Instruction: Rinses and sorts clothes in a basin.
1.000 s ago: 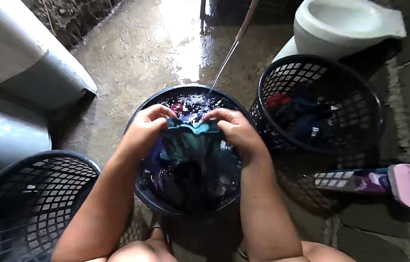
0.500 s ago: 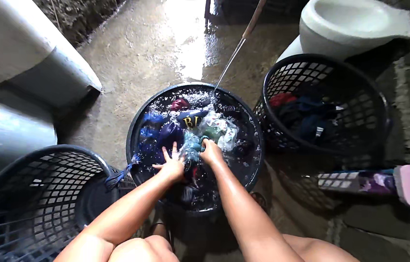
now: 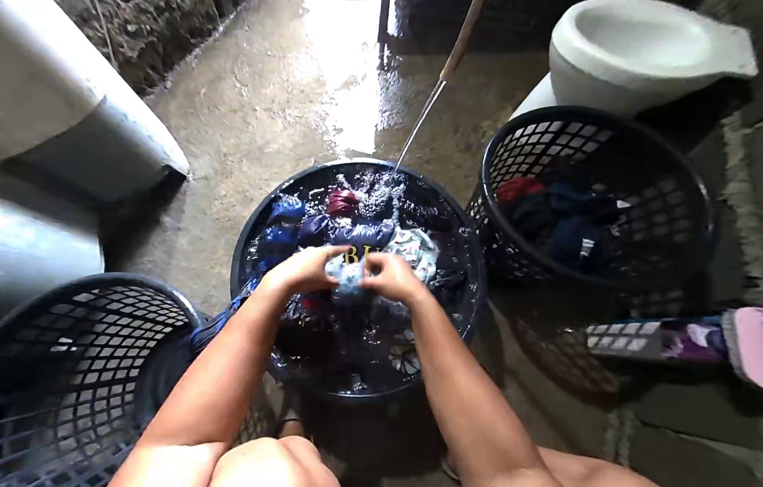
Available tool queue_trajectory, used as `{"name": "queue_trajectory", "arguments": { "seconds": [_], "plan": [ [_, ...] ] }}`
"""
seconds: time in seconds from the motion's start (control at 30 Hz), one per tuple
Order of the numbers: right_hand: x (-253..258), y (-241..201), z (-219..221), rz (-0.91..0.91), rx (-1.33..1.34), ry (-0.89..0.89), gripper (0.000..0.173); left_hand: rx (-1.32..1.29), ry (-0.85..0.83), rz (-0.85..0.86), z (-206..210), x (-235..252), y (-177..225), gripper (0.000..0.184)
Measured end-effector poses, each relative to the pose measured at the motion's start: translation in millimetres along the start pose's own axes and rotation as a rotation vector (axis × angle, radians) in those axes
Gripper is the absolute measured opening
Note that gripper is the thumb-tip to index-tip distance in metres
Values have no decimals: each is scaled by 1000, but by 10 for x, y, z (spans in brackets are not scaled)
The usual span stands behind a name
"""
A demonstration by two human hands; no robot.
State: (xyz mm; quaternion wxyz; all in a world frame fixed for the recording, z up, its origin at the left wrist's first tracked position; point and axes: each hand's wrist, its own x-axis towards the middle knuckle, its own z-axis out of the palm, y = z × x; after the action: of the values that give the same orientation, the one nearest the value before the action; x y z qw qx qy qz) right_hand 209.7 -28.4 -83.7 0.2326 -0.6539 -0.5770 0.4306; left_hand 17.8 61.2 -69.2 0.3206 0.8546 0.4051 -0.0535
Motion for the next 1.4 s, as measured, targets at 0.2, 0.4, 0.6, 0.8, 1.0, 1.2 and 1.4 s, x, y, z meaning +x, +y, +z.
{"name": "queue_trajectory", "arguments": {
  "seconds": [0.2,0.4,0.6,0.8,1.0,1.2,1.4],
  "plan": [
    [-675,-809,-806,-552,394,360,14,-457,84,277,-332,-73,406,60],
    [-488,-257,-748,-64,259,110,110,-381,489,571,-482,-237,655,46],
    [-193,-315,-42,-166,864,-178,36,-818,320,567,-233,-108,807,42],
    [-59,-428,119,-71,598,-29,30,-962,328,327,-196,-96,721,40],
    [-22,-553,333,-60,158,218,34,-1001,479,266,-105,-22,724,31],
    [-121,-470,203,63,284,284,28,-1296,363,183,-107,-56,873,61],
    [-190,97,-828,-555,1459,365,41,-746,173,195,-13,-149,766,58]
  ]
}}
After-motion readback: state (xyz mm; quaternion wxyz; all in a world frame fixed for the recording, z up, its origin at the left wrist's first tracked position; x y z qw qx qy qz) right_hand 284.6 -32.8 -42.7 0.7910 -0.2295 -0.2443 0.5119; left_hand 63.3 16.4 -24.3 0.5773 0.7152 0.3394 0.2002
